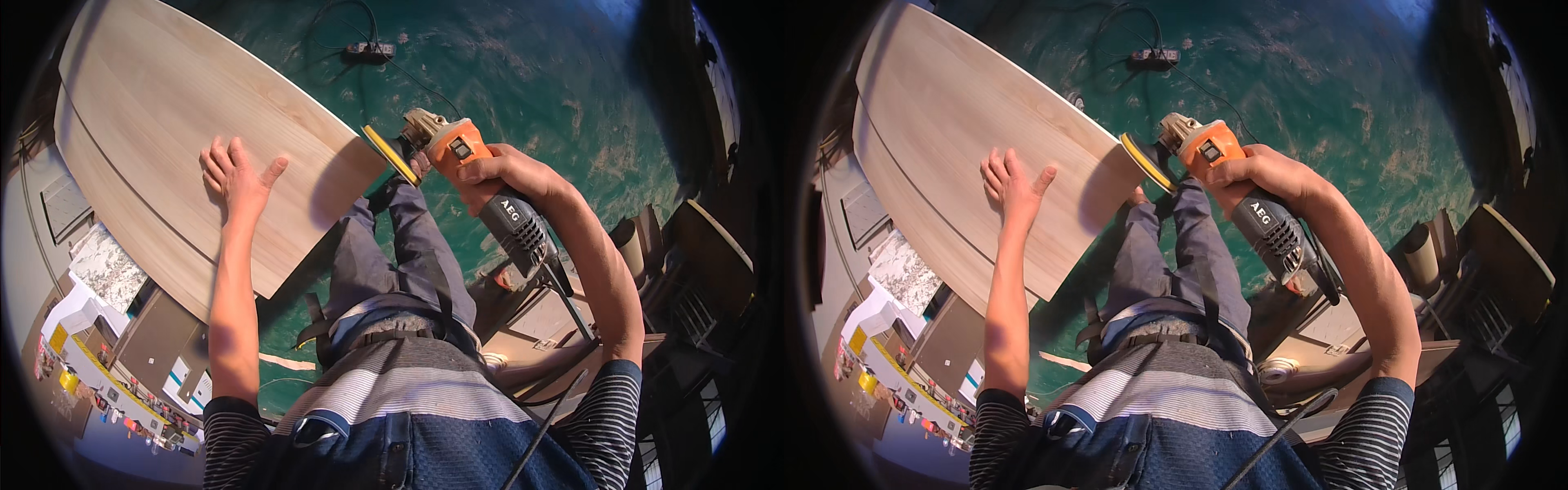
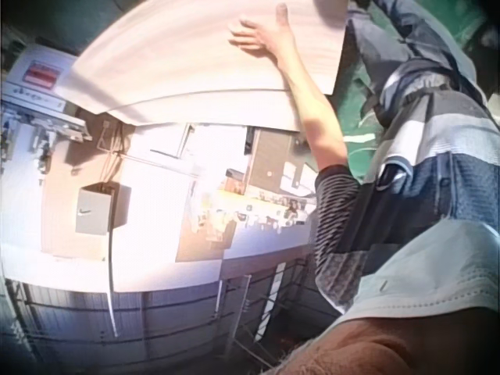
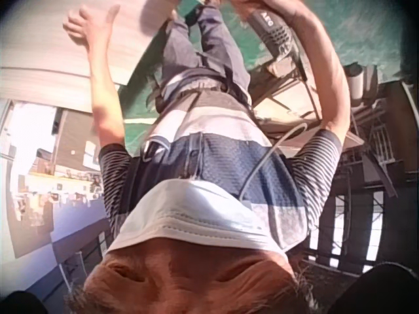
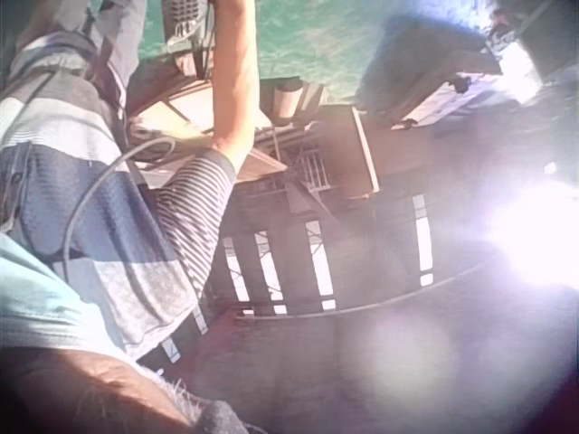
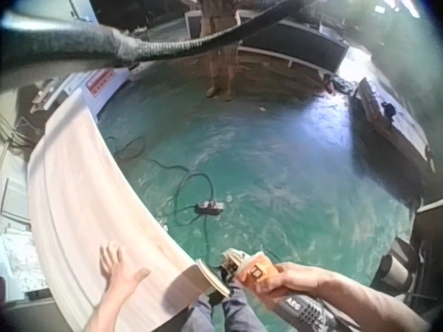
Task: The person uses an orbital sander to smooth the surface of a large wooden board. They move the sander across the board's surface and edges, occasionally pausing to adjust their grip or position.
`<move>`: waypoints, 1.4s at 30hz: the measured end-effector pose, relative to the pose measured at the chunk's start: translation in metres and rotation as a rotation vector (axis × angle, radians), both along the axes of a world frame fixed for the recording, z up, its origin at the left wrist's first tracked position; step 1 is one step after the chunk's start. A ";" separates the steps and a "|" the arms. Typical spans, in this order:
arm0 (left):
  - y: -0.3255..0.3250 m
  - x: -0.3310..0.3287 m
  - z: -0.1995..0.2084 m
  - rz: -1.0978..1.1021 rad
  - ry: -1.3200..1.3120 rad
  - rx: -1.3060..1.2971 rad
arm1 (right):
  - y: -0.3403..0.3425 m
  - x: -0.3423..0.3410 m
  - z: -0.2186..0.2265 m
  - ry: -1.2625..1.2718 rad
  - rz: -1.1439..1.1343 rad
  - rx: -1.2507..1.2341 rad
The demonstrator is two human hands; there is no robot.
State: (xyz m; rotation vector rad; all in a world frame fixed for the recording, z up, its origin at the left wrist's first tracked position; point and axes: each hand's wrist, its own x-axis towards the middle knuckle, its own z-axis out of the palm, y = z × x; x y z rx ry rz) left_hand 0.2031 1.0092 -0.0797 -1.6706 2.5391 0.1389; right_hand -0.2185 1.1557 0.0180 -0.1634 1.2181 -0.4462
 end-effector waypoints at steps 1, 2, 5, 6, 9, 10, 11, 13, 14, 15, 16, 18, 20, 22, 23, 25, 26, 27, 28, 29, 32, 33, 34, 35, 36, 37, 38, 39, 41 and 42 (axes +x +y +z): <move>0.001 0.000 0.000 -0.008 0.003 -0.006 | -0.001 0.000 0.000 -0.001 0.027 -0.001; 0.000 0.000 0.000 -0.001 -0.016 -0.016 | -0.003 0.001 -0.001 -0.002 0.050 -0.002; 0.000 -0.001 0.000 0.008 -0.048 -0.035 | -0.002 0.005 0.003 0.017 0.078 0.011; 0.001 -0.003 0.001 0.011 -0.041 -0.032 | 0.000 0.007 0.004 0.027 0.078 0.019; -0.001 -0.003 -0.003 0.008 -0.042 -0.040 | 0.010 0.010 0.003 0.043 0.027 0.032; -0.003 -0.002 -0.003 0.005 -0.046 -0.045 | 0.011 0.015 0.005 0.048 -0.024 0.040; -0.004 -0.001 -0.005 0.004 -0.040 -0.046 | 0.014 0.021 0.008 0.059 -0.077 0.050; -0.007 0.000 -0.007 0.000 -0.028 -0.048 | 0.019 0.033 0.013 0.089 -0.150 0.060; -0.007 0.000 -0.008 0.002 -0.029 -0.042 | 0.023 0.038 0.015 0.108 -0.169 0.061; -0.008 0.000 -0.008 0.003 -0.031 -0.036 | 0.026 0.041 0.017 0.128 -0.188 0.062; -0.008 0.000 -0.009 0.003 -0.032 -0.030 | 0.031 0.045 0.015 0.116 -0.209 0.076; -0.011 -0.003 -0.010 0.008 -0.046 -0.034 | 0.039 0.051 0.013 0.120 -0.251 0.113; -0.013 -0.005 -0.013 0.014 -0.055 -0.033 | 0.045 0.061 0.015 0.133 -0.297 0.147; -0.015 -0.006 -0.018 0.022 -0.058 -0.027 | 0.052 0.071 0.016 0.116 -0.346 0.150; -0.015 -0.005 -0.020 0.026 -0.036 -0.007 | 0.056 0.077 0.016 0.108 -0.367 0.149; -0.016 -0.004 -0.022 0.035 0.008 0.033 | 0.058 0.092 0.020 0.120 -0.441 0.165; -0.017 -0.007 -0.023 0.039 -0.015 0.027 | 0.057 0.098 0.025 0.115 -0.498 0.175; -0.016 -0.011 -0.025 0.043 -0.037 0.021 | 0.056 0.103 0.027 0.109 -0.555 0.185; -0.017 -0.014 -0.026 0.047 -0.060 0.014 | 0.059 0.107 0.022 0.114 -0.583 0.180; -0.017 -0.016 -0.027 0.050 -0.052 0.025 | 0.063 0.111 0.017 0.106 -0.624 0.197; -0.017 -0.020 -0.032 0.055 -0.028 0.045 | 0.063 0.128 0.018 0.119 -0.757 0.240; -0.016 -0.020 -0.034 0.054 -0.020 0.044 | 0.064 0.131 0.017 0.095 -0.781 0.228; -0.016 -0.020 -0.036 0.054 -0.011 0.044 | 0.066 0.135 0.014 0.070 -0.805 0.215; -0.016 -0.023 -0.036 0.054 -0.014 0.051 | 0.069 0.138 0.010 0.044 -0.829 0.202; -0.017 -0.026 -0.035 0.056 -0.016 0.058 | 0.069 0.142 0.007 0.043 -0.855 0.180; -0.016 -0.028 -0.036 0.057 -0.019 0.065 | 0.070 0.146 0.007 0.040 -0.876 0.187; -0.017 -0.031 -0.036 0.058 -0.016 0.068 | 0.069 0.149 0.007 0.038 -0.896 0.193; -0.017 -0.034 -0.037 0.058 -0.013 0.071 | 0.069 0.150 0.007 0.036 -0.916 0.199; -0.018 -0.039 -0.037 0.062 -0.009 0.081 | 0.073 0.155 -0.001 0.026 -0.950 0.180; -0.019 -0.041 -0.036 0.064 -0.008 0.087 | 0.073 0.160 -0.002 0.023 -0.971 0.178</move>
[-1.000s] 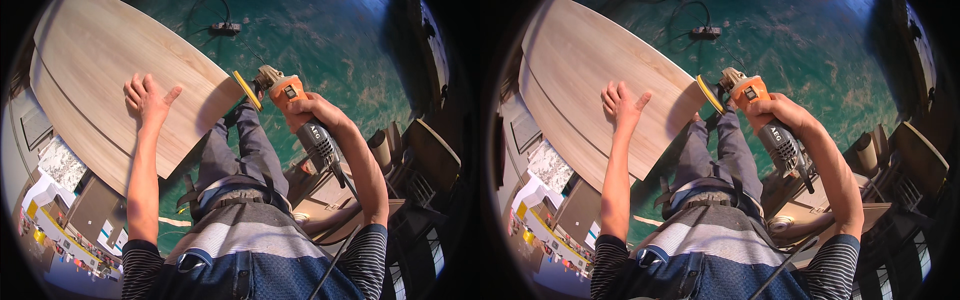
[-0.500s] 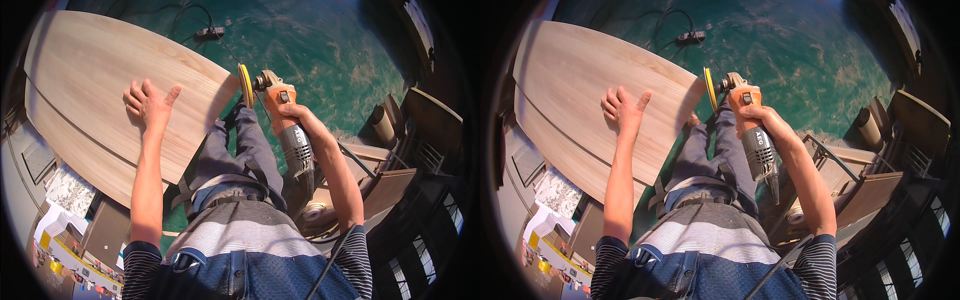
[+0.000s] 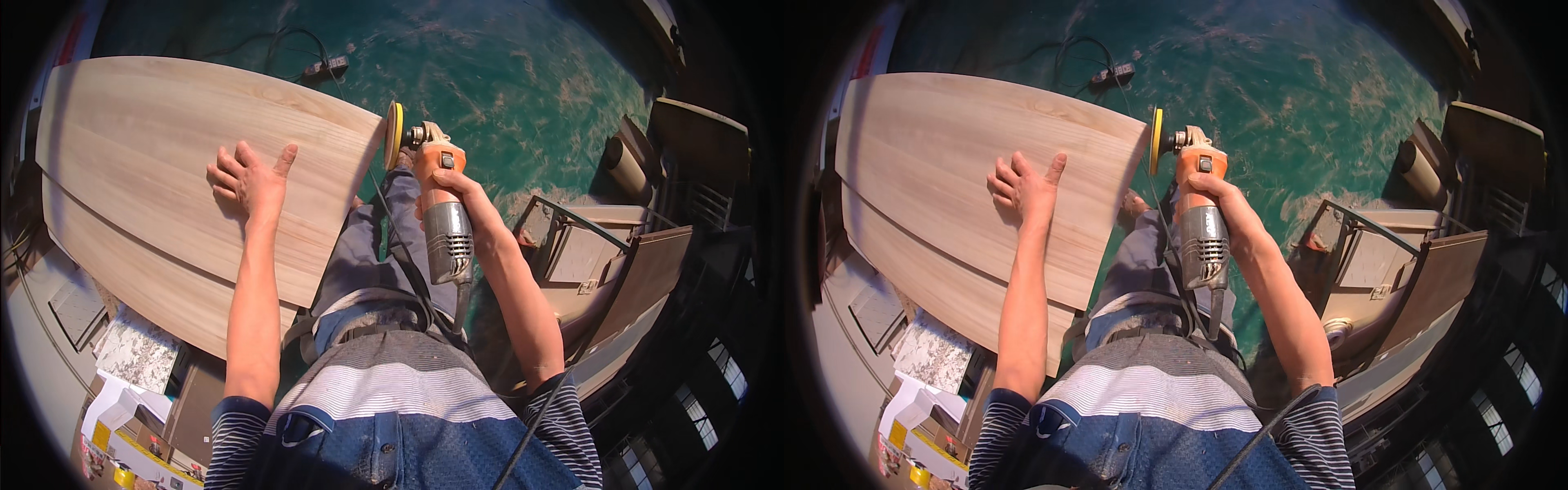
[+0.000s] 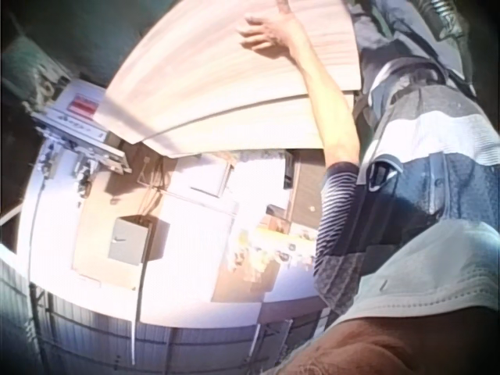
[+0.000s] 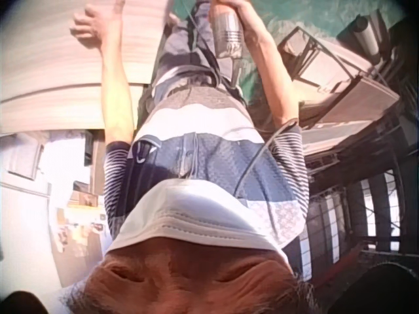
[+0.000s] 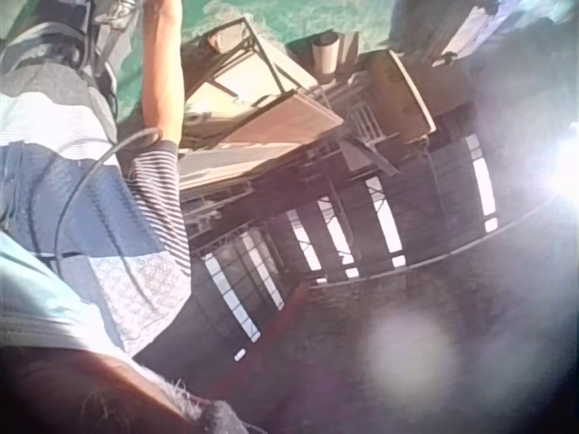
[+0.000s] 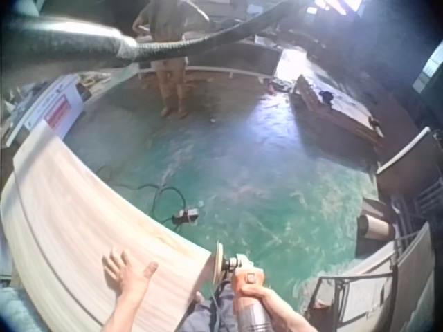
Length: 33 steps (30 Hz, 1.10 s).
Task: The person uses an orbital sander to smooth the surface of a large wooden board. They move the sander across the board's surface and edges, occasionally pausing to adjust their grip or position.
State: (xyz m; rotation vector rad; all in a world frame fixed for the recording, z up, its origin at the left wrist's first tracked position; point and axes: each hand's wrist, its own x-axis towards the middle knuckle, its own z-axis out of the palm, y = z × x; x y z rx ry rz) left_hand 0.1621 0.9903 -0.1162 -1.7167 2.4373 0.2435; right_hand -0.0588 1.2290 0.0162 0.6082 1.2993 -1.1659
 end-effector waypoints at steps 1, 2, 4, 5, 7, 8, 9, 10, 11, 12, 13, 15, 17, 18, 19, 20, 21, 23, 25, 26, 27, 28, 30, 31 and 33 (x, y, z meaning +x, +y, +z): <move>-0.001 -0.002 0.000 0.003 0.001 0.006 | 0.000 0.003 0.000 0.001 -0.021 -0.002; -0.001 -0.003 0.000 0.006 0.007 0.003 | 0.000 0.005 -0.001 0.005 -0.019 -0.017; 0.000 -0.004 -0.004 0.011 0.018 -0.004 | 0.000 0.010 -0.006 -0.025 -0.073 -0.020; 0.000 -0.008 -0.003 0.011 0.009 0.008 | 0.000 0.011 -0.008 -0.039 -0.102 -0.024; 0.000 -0.015 -0.001 0.009 -0.008 0.032 | 0.002 0.010 -0.012 -0.076 -0.146 -0.045; 0.001 -0.016 -0.002 0.013 -0.009 0.027 | 0.004 0.010 -0.014 -0.094 -0.159 -0.058; 0.000 -0.016 -0.006 0.013 -0.005 0.021 | 0.006 0.012 -0.018 -0.107 -0.176 -0.072; -0.001 -0.016 -0.010 0.011 -0.001 0.014 | 0.010 0.012 -0.022 -0.124 -0.211 -0.084; -0.004 -0.014 -0.012 0.018 -0.007 0.024 | 0.012 0.013 -0.021 -0.130 -0.269 -0.067; -0.007 -0.011 -0.013 0.020 -0.015 0.033 | 0.014 0.016 -0.020 -0.138 -0.332 -0.051; -0.011 -0.009 -0.014 0.021 -0.022 0.042 | 0.017 0.018 -0.019 -0.148 -0.396 -0.035; -0.010 -0.003 -0.018 0.045 -0.011 0.069 | 0.047 0.015 -0.033 -0.171 -0.481 -0.124; -0.006 0.003 -0.018 0.055 0.013 0.090 | 0.078 0.006 -0.035 -0.150 -0.538 -0.102; -0.004 0.004 -0.014 0.030 -0.022 0.103 | 0.095 0.004 -0.042 -0.185 -0.556 -0.117; -0.004 0.005 -0.011 -0.037 0.032 0.111 | 0.108 0.003 -0.048 -0.173 -0.599 -0.085; -0.005 0.005 -0.007 -0.095 0.082 0.123 | 0.116 0.002 -0.055 -0.174 -0.625 -0.073; -0.007 0.003 -0.005 -0.149 0.131 0.137 | 0.124 0.002 -0.062 -0.176 -0.648 -0.059; 0.002 -0.013 -0.001 -0.401 0.179 0.136 | 0.138 0.002 -0.073 -0.187 -0.686 -0.043; 0.017 -0.042 0.000 -0.624 0.227 0.174 | 0.146 -0.003 -0.079 -0.192 -0.703 -0.013; 0.026 -0.063 0.005 -0.693 0.247 0.185 | 0.151 -0.006 -0.080 -0.198 -0.711 0.013; 0.020 -0.080 0.009 -0.760 0.263 0.198 | 0.142 -0.004 -0.085 -0.205 -0.726 0.024; 0.028 -0.095 0.012 -0.814 0.282 0.206 | 0.146 -0.009 -0.086 -0.209 -0.727 0.035; 0.033 -0.118 0.013 -0.818 0.289 0.238 | 0.153 -0.025 -0.087 -0.230 -0.726 0.022; 0.032 -0.127 0.011 -0.823 0.293 0.253 | 0.156 -0.033 -0.085 -0.235 -0.723 0.049; 0.016 -0.137 0.006 -0.857 0.268 0.248 | 0.151 -0.044 -0.090 -0.244 -0.716 -0.005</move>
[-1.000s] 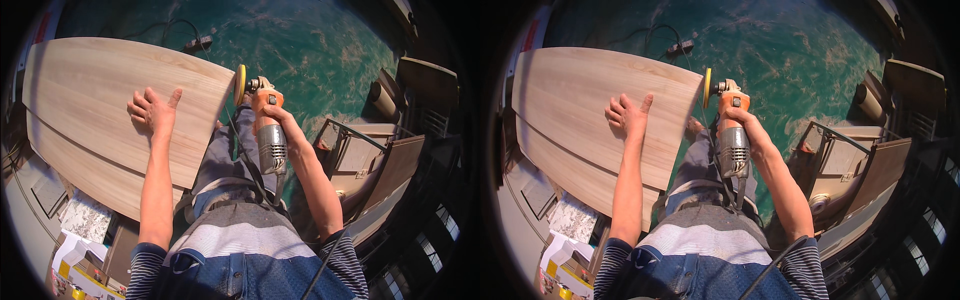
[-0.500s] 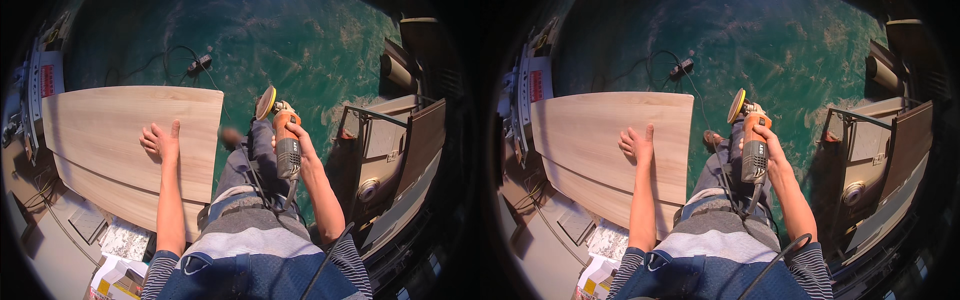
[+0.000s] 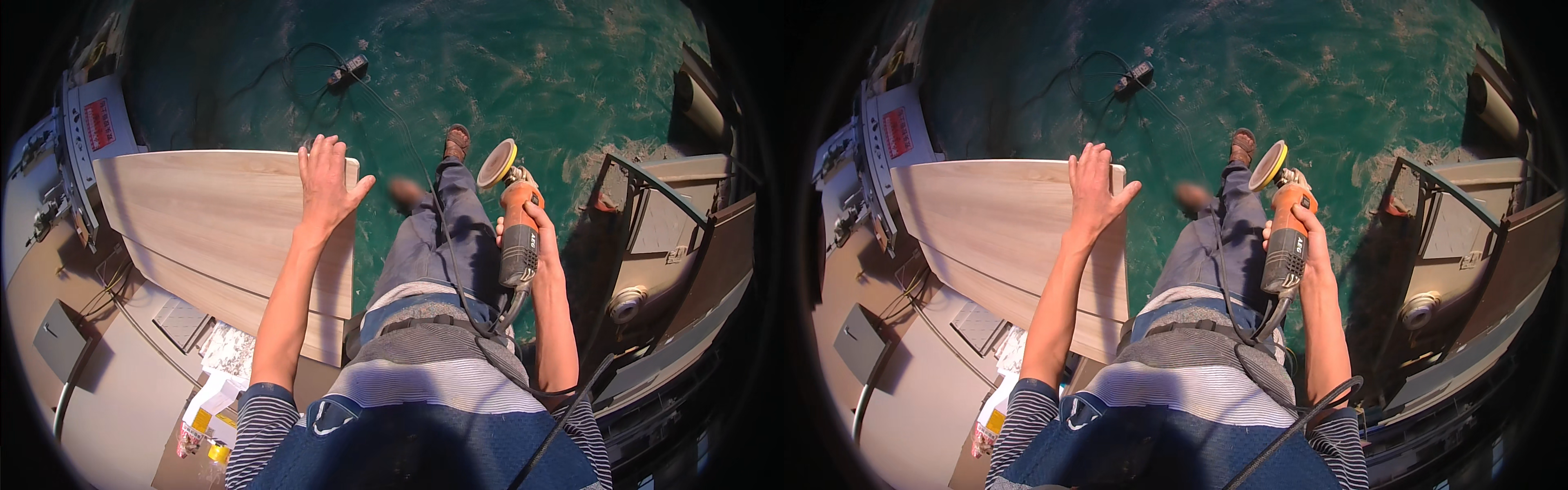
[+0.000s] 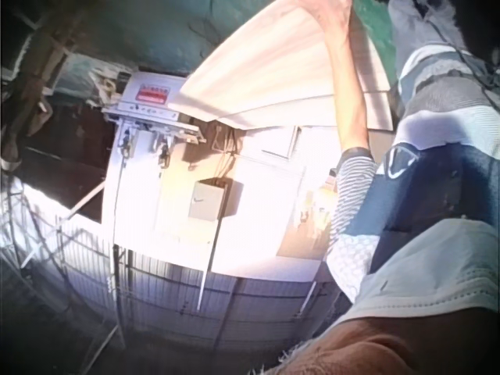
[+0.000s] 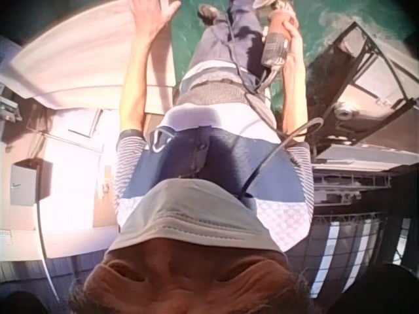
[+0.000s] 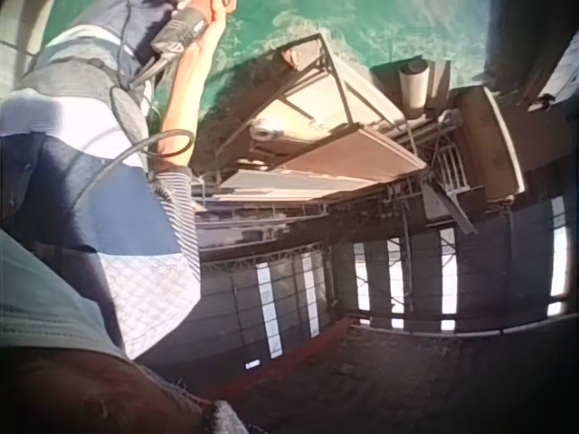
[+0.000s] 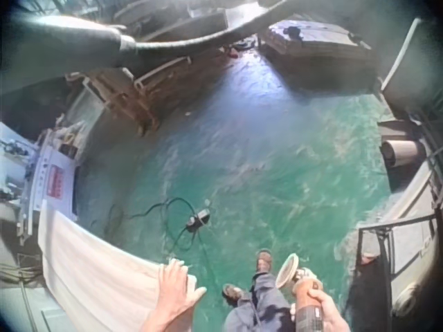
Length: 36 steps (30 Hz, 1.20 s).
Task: The person uses an orbital sander to smooth the surface of a large wooden board. They move the sander across the board's surface and edges, occasionally pausing to adjust their grip or position.
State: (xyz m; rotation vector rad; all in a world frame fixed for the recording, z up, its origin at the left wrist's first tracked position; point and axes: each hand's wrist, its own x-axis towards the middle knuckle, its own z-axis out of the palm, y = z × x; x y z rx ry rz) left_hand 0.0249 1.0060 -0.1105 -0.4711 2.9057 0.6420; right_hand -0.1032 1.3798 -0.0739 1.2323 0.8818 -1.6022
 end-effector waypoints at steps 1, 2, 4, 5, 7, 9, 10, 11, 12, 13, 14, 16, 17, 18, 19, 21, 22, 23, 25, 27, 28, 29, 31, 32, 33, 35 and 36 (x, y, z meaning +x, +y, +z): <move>-0.008 -0.001 -0.001 -0.011 -0.021 -0.001 | -0.003 -0.004 -0.001 0.004 0.007 -0.003; -0.007 -0.006 -0.001 -0.017 -0.040 0.000 | 0.001 -0.015 0.000 0.008 0.010 -0.014; -0.008 -0.013 0.001 -0.034 -0.044 0.028 | 0.008 -0.035 -0.002 -0.002 0.026 0.038; -0.011 -0.016 0.003 -0.043 -0.042 0.042 | 0.007 -0.044 -0.002 -0.015 0.019 0.036; -0.017 -0.020 0.007 -0.067 -0.109 0.076 | 0.005 -0.058 -0.004 -0.004 0.044 0.044; -0.037 -0.019 0.007 -0.100 -0.163 0.118 | -0.004 -0.059 -0.011 0.011 0.048 0.014; -0.047 -0.018 0.006 -0.116 -0.188 0.143 | -0.010 -0.059 -0.014 0.015 0.057 0.014; -0.049 -0.020 0.008 -0.123 -0.210 0.170 | -0.011 -0.065 -0.014 0.019 0.074 0.015; -0.049 -0.022 0.009 -0.115 -0.252 0.181 | -0.012 -0.070 -0.014 0.023 0.091 0.016; -0.049 -0.024 0.012 -0.106 -0.294 0.191 | -0.015 -0.074 -0.013 0.022 0.110 0.032; -0.058 -0.021 0.010 -0.110 -0.332 0.202 | -0.024 -0.069 -0.014 0.016 0.113 0.035; -0.076 -0.013 0.005 -0.120 -0.344 0.214 | -0.041 -0.057 -0.017 0.005 0.119 0.041; -0.075 -0.012 0.004 -0.113 -0.351 0.221 | -0.042 -0.060 -0.018 0.001 0.129 0.038; -0.074 -0.010 0.003 -0.114 -0.329 0.233 | -0.042 -0.062 -0.018 -0.003 0.140 0.034; -0.074 -0.006 0.001 -0.115 -0.307 0.245 | -0.042 -0.064 -0.018 -0.007 0.149 0.031; -0.096 0.011 -0.002 -0.155 -0.280 0.239 | -0.059 -0.041 -0.022 -0.005 0.145 0.024; -0.108 0.020 -0.003 -0.181 -0.276 0.223 | -0.067 -0.029 -0.022 -0.004 0.142 0.020; -0.110 0.020 -0.003 -0.195 -0.267 0.208 | -0.068 -0.029 -0.022 0.002 0.154 0.027; -0.118 0.015 -0.006 -0.243 -0.395 0.189 | -0.070 -0.028 -0.021 0.015 0.176 0.040; -0.129 0.018 -0.012 -0.272 -0.435 0.182 | -0.072 -0.024 -0.019 0.015 0.179 0.057; -0.134 0.023 -0.017 -0.277 -0.412 0.188 | -0.073 -0.021 -0.017 0.015 0.180 0.066; -0.140 0.028 -0.019 -0.282 -0.389 0.191 | -0.075 -0.015 -0.015 0.014 0.181 0.066; -0.149 0.044 -0.019 -0.218 -0.375 0.265 | -0.081 -0.004 -0.012 0.012 0.186 0.067; -0.150 0.046 -0.019 -0.184 -0.361 0.310 | -0.082 -0.003 -0.009 0.020 0.192 0.066; -0.151 0.049 -0.018 -0.171 -0.359 0.314 | -0.083 -0.003 -0.007 0.027 0.201 0.063; -0.161 0.063 -0.010 -0.155 -0.358 0.328 | -0.092 0.015 0.006 0.035 0.219 0.071; -0.167 0.076 -0.003 -0.160 -0.320 0.323 | -0.100 0.033 0.017 0.036 0.228 0.081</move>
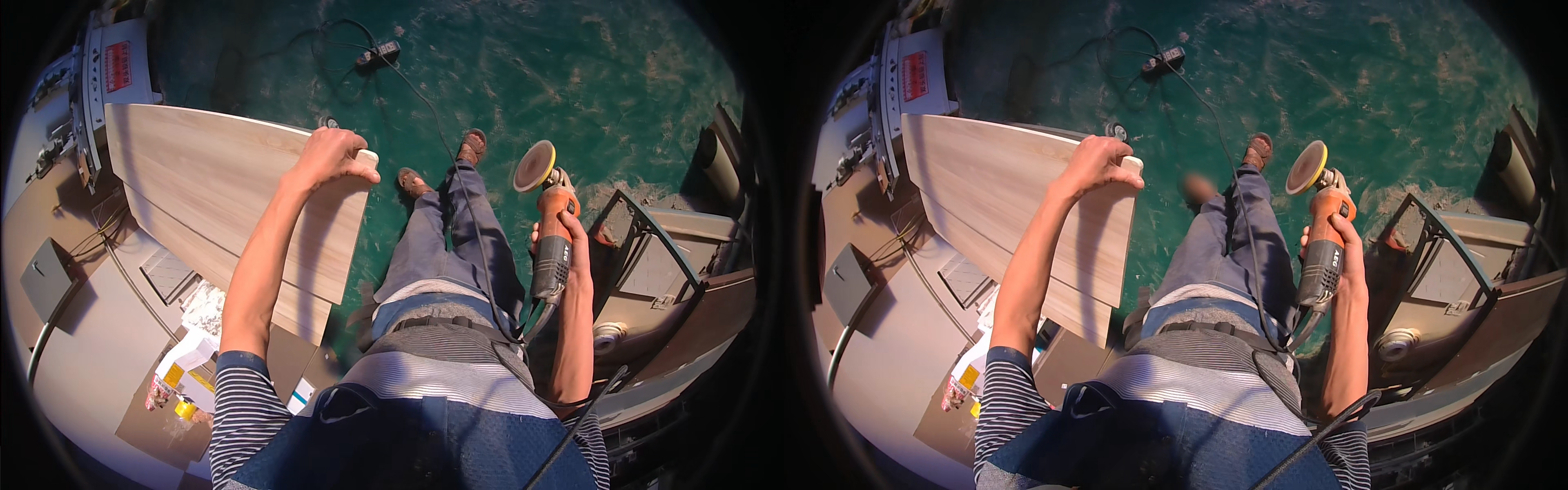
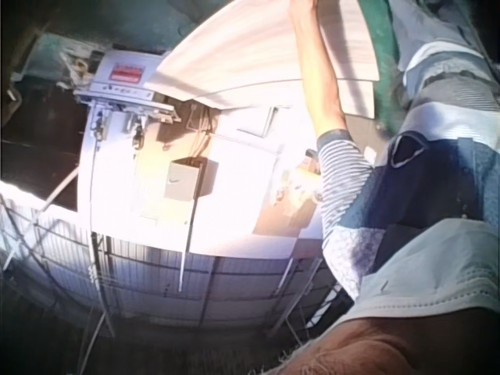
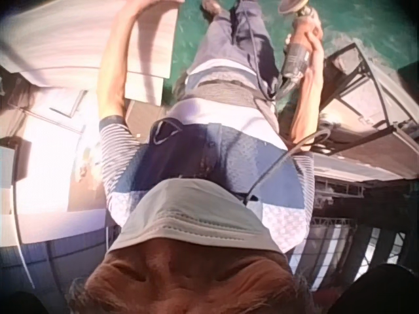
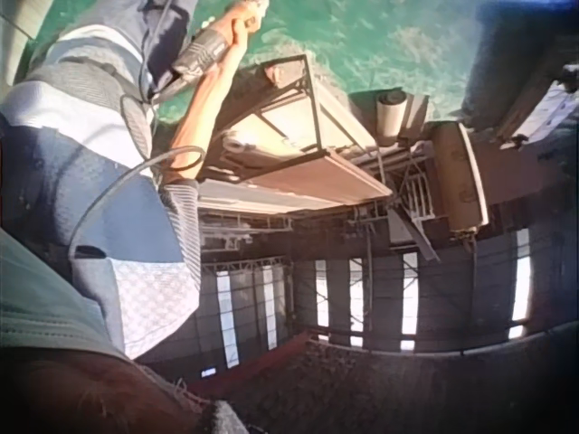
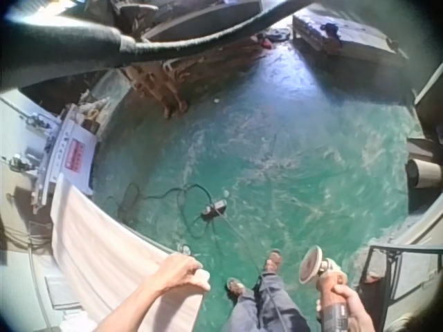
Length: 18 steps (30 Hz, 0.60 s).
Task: The person uses an orbital sander to smooth the surface of a large wooden board. They move the sander across the board's surface and edges, occasionally pausing to adjust their grip or position.
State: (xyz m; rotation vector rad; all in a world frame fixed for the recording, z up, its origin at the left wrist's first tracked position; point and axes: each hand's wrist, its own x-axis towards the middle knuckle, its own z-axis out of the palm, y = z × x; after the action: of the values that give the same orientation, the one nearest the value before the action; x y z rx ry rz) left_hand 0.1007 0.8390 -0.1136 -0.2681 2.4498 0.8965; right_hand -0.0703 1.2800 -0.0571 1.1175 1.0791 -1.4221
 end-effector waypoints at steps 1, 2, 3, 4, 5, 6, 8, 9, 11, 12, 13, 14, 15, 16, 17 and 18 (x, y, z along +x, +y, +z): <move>-0.006 0.013 0.007 0.001 0.038 -0.002 | -0.008 0.018 0.010 0.001 0.009 0.011; -0.001 0.010 0.008 0.018 0.086 0.002 | -0.011 0.017 0.017 0.028 0.056 0.050; 0.003 -0.001 0.014 0.034 0.028 -0.015 | -0.016 0.014 0.020 0.037 0.105 0.055; 0.010 -0.005 0.010 0.081 0.096 0.012 | -0.022 0.010 0.025 0.047 0.154 0.060; 0.015 -0.003 0.009 0.069 0.108 0.005 | -0.029 0.012 0.029 0.064 0.216 0.055; 0.019 -0.001 0.008 0.058 0.120 -0.003 | -0.037 0.014 0.032 0.089 0.290 0.047; 0.023 0.009 0.006 0.129 0.279 -0.022 | -0.059 0.006 0.044 0.076 0.416 0.018; 0.024 0.016 0.008 0.159 0.353 -0.029 | -0.071 0.005 0.051 0.062 0.439 0.011; 0.023 0.047 0.019 0.292 0.425 -0.281 | -0.090 -0.001 0.057 0.059 0.540 -0.014; 0.018 0.069 0.025 0.357 0.457 -0.410 | -0.098 -0.005 0.055 0.061 0.594 -0.034; 0.013 0.099 0.022 0.492 0.308 -0.427 | -0.110 -0.011 0.057 0.078 0.687 -0.042; 0.009 0.138 0.019 0.624 0.152 -0.440 | -0.120 -0.014 0.062 0.088 0.760 -0.070; 0.003 0.169 0.014 0.705 0.040 -0.479 | -0.133 -0.020 0.063 0.098 0.835 -0.096; -0.002 0.196 0.009 0.787 -0.076 -0.516 | -0.146 -0.025 0.062 0.105 0.914 -0.124; -0.004 0.218 0.005 0.792 -0.110 -0.512 | -0.158 -0.030 0.063 0.104 0.964 -0.166; -0.007 0.235 0.004 0.797 -0.142 -0.508 | -0.167 -0.032 0.061 0.106 1.009 -0.176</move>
State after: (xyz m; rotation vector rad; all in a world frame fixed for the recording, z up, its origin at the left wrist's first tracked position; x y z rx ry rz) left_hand 0.3359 0.8319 -0.1097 -1.5017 2.3910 0.4747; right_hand -0.1022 1.1131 0.0043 0.2528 1.2898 -0.7324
